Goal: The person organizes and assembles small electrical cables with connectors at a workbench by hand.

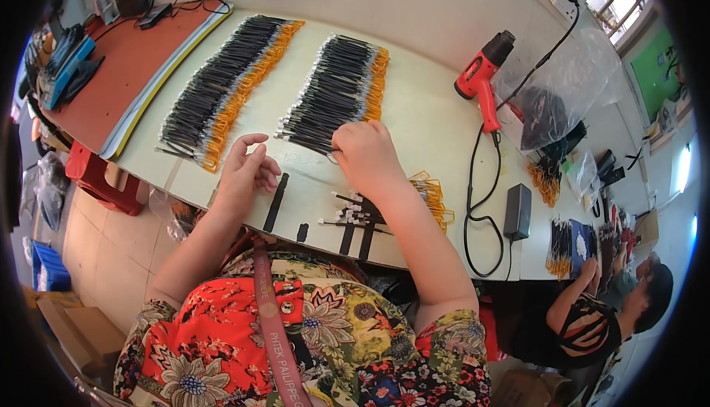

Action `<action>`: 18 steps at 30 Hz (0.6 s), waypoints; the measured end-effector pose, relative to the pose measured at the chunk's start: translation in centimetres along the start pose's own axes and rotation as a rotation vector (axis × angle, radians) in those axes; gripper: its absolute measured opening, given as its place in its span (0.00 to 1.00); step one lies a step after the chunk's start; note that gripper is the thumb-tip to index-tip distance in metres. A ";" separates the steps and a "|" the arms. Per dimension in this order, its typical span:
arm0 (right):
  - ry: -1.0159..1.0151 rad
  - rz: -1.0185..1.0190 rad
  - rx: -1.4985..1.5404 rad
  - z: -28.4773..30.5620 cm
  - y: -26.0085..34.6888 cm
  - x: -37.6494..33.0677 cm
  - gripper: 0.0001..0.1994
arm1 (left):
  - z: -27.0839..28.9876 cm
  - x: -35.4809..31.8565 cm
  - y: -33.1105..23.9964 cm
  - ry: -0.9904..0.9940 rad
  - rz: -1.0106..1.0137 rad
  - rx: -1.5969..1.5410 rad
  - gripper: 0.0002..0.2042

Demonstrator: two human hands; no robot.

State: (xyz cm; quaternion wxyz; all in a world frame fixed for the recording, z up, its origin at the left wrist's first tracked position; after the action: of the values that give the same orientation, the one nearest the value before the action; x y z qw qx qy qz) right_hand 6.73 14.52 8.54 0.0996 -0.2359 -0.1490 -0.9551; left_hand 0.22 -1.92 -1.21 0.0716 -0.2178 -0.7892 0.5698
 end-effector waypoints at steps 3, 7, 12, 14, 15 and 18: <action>0.041 -0.060 -0.003 -1.4 -1.8 1.2 0.05 | 0.0 0.0 0.0 0.001 -0.006 -0.005 0.12; 0.064 -0.088 -0.021 -3.3 -3.1 2.7 0.05 | 0.0 0.1 0.2 -0.005 0.001 -0.020 0.12; 0.064 -0.075 -0.085 -4.5 -3.9 3.2 0.05 | -0.1 0.0 0.3 -0.003 -0.004 -0.039 0.12; 0.042 -0.051 -0.108 -4.0 -3.8 3.2 0.05 | 0.0 0.1 0.3 0.000 -0.008 -0.043 0.12; 0.048 -0.099 -0.101 -3.2 -4.4 2.8 0.06 | 0.0 0.1 0.3 0.005 -0.010 -0.047 0.12; 0.053 -0.116 -0.139 0.5 -5.3 1.1 0.08 | 0.2 -0.1 0.2 0.005 -0.010 -0.059 0.12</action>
State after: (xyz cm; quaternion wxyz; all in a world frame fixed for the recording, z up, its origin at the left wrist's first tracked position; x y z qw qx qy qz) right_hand 4.59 19.49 8.22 0.0316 -0.2081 -0.0932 -0.9731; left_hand 0.25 -2.07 -1.50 0.0698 -0.2172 -0.8066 0.5453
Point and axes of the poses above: each hand's wrist, its own x-axis towards the middle knuckle, its own z-axis out of the back of the hand, y = z × x, the point moved 8 cm from there along x, towards the middle knuckle, and after that the axes turned 6 degrees about -y, right-handed, at the moved point
